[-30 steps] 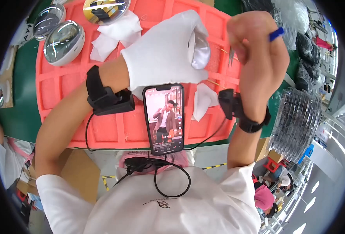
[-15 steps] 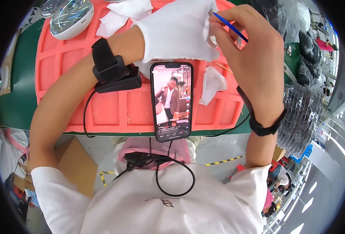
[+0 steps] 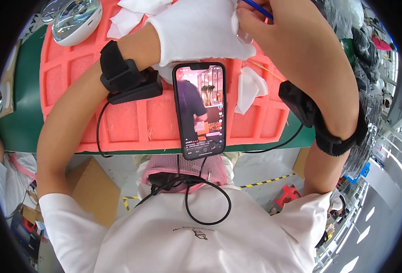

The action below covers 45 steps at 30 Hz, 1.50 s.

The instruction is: Inspecting and cleaning white dome-shaped electronic components at a manual assembly station using a specialized tool.

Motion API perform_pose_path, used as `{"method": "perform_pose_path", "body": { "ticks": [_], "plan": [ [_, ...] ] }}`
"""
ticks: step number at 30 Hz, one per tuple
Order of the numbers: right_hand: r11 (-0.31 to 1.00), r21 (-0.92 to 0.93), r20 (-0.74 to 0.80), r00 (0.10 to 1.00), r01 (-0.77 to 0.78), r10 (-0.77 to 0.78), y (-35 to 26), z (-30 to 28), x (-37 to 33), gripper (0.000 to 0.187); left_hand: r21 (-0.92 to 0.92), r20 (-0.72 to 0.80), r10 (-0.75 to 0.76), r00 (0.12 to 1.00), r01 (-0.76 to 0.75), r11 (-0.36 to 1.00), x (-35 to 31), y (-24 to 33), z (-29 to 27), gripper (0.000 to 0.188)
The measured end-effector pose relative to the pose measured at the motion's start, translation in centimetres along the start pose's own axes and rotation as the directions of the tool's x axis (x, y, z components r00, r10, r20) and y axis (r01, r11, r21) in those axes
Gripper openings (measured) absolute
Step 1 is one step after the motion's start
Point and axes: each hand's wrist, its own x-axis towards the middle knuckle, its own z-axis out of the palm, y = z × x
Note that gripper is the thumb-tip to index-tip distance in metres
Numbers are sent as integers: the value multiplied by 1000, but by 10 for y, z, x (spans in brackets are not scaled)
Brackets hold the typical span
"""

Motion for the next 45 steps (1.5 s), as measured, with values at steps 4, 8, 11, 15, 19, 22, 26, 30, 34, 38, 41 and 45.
{"method": "perform_pose_path", "body": {
  "ticks": [4,8,11,15,19,22,26,30,34,38,41,45],
  "plan": [
    [993,-44,-96,989,112,-116,14,17,-3,20,-278,-17,-205,979,193,941,15,13,3,48],
    [927,234,344,917,-293,203,1,-6,19,26,-504,-106,-293,950,203,840,18,25,2,50],
    [654,750,64,995,-102,81,27,7,19,37,-248,355,-583,730,675,694,27,33,-23,77],
    [-668,740,-271,944,79,-188,49,53,51,42,-163,-15,-431,902,423,892,9,23,2,60],
    [-737,676,-243,952,29,-185,56,67,61,41,-114,56,-474,879,477,871,11,21,-6,65],
    [-736,675,-155,986,57,-66,41,53,52,49,-255,225,-524,821,569,782,13,17,-9,65],
    [-657,752,-52,998,54,23,46,58,45,48,-204,230,-510,829,553,808,16,19,-13,70],
    [-681,729,-149,988,74,-52,58,64,37,50,-152,181,-473,863,499,853,14,16,-11,70],
    [-713,700,-180,975,34,-130,67,68,36,50,-165,163,-437,885,461,872,13,12,-8,75],
    [-709,705,-175,965,-15,-195,68,70,39,48,-245,170,-450,877,480,843,11,6,-2,73],
    [-706,707,-149,969,-36,-199,62,69,39,47,-1,131,-345,929,348,937,9,4,-1,70],
    [-604,789,-133,926,-117,-353,68,63,43,47,-126,66,-341,938,347,929,10,6,1,61]
  ]
}}
